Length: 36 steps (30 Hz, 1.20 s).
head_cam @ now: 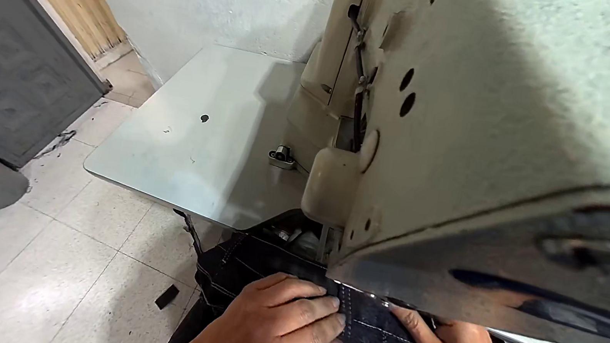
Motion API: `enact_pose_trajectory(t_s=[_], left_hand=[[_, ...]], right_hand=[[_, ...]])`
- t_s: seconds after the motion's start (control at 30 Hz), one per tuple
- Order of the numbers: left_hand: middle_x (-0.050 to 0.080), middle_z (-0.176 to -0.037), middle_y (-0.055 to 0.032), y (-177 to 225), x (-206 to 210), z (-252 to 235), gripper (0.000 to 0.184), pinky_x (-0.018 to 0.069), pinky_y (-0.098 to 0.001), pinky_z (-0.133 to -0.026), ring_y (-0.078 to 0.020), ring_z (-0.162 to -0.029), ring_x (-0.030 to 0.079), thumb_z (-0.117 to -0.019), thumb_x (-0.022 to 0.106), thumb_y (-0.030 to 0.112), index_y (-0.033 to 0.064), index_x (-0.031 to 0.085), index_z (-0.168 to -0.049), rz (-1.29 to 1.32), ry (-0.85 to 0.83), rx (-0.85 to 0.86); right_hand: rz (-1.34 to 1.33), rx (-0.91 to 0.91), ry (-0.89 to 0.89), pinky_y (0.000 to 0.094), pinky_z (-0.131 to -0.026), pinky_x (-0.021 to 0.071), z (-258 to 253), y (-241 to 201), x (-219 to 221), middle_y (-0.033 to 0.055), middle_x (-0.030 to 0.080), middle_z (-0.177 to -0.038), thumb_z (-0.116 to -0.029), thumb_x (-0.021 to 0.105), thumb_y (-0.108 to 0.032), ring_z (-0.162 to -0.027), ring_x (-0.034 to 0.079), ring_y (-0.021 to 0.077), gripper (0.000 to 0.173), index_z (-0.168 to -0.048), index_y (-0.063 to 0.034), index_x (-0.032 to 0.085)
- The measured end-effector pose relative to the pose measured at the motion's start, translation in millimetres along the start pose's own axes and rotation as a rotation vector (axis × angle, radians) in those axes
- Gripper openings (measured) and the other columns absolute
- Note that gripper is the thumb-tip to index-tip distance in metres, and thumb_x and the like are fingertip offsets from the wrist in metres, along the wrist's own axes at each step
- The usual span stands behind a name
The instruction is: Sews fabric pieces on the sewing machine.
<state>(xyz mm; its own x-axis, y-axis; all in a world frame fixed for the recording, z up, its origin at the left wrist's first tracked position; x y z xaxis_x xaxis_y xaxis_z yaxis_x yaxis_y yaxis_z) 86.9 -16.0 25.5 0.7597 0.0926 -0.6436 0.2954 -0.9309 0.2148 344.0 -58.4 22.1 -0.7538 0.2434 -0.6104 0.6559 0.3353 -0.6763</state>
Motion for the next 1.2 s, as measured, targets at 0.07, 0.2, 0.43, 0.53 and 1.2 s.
enact_pose_trajectory(t_s=[0.07, 0.2, 0.43, 0.53, 1.2], left_hand=[[0.076, -0.103, -0.0023, -6.9, -6.6, 1.9, 0.02, 0.0541, -0.0259, -0.095, -0.0135, -0.106, 0.069, -0.1009, 0.066, 0.029, 0.0115, 0.074, -0.103, 0.044, 0.037, -0.058], [0.077, -0.099, 0.0001, -25.4, -25.5, 1.3, 0.028, 0.0555, -0.0221, -0.093, -0.0073, -0.102, 0.07, -0.1045, 0.059, 0.032, 0.0119, 0.075, -0.096, 0.063, 0.072, -0.265], [0.077, -0.098, 0.0048, -39.9, -26.3, -8.1, 0.025, 0.0552, -0.0199, -0.085, -0.0022, -0.096, 0.069, -0.0973, 0.063, 0.036, 0.0168, 0.079, -0.095, 0.059, 0.005, -0.501], [0.076, -0.103, 0.0018, -40.0, -15.7, -11.1, 0.03, 0.0583, -0.0281, -0.088, -0.0061, -0.1, 0.071, -0.0968, 0.062, 0.039, 0.0142, 0.079, -0.102, 0.146, -0.115, -0.583], [0.072, -0.106, -0.0256, -44.8, 15.6, -34.6, 0.026, 0.0502, -0.0458, -0.1, -0.0335, -0.109, 0.069, -0.0911, 0.062, 0.008, -0.012, 0.072, -0.106, 0.231, -0.193, -0.711]], right_hand=[[-0.027, 0.004, -0.013, 0.0114, -0.086, 0.0504, 0.8, 2.1, 1.4, 0.0003, 0.074, -0.091, -0.1026, 0.058, -0.041, -0.092, 0.065, -0.0081, 0.036, -0.095, -0.009, 0.073], [-0.242, 0.079, -0.17, 0.0208, -0.095, 0.0541, 14.0, 15.4, -8.3, -0.0074, 0.072, -0.112, -0.093, 0.062, -0.062, -0.107, 0.063, -0.0058, 0.054, -0.12, -0.0155, 0.068], [-0.384, 0.28, -0.187, 0.0224, -0.094, 0.0549, 58.6, 45.0, -7.4, -0.004, 0.069, -0.115, -0.0728, 0.078, -0.069, -0.107, 0.064, -0.0013, 0.081, -0.126, -0.0095, 0.062], [-0.517, 0.267, -0.095, 0.0235, -0.096, 0.0556, 61.2, 44.0, 2.7, -0.0078, 0.07, -0.118, -0.0744, 0.079, -0.065, -0.109, 0.065, 0.0005, 0.078, -0.129, -0.014, 0.059], [-1.118, 0.916, 0.172, 0.0225, -0.07, 0.0616, 7.6, -11.6, 11.1, -0.0036, 0.076, -0.087, -0.1016, 0.048, -0.018, -0.078, 0.073, 0.0039, 0.019, -0.104, -0.0169, 0.067]])
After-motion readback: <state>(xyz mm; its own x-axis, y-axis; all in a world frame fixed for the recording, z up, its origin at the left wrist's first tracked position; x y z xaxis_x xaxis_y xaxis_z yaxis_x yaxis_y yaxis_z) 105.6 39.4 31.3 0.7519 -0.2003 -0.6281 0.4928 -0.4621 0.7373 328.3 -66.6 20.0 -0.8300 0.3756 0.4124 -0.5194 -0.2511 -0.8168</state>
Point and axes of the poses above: each hand's wrist, its own z-axis away from the middle knuckle, its own x-axis out of the palm, y = z × x, the point moved 1 cm from there along -z, towards the middle knuckle
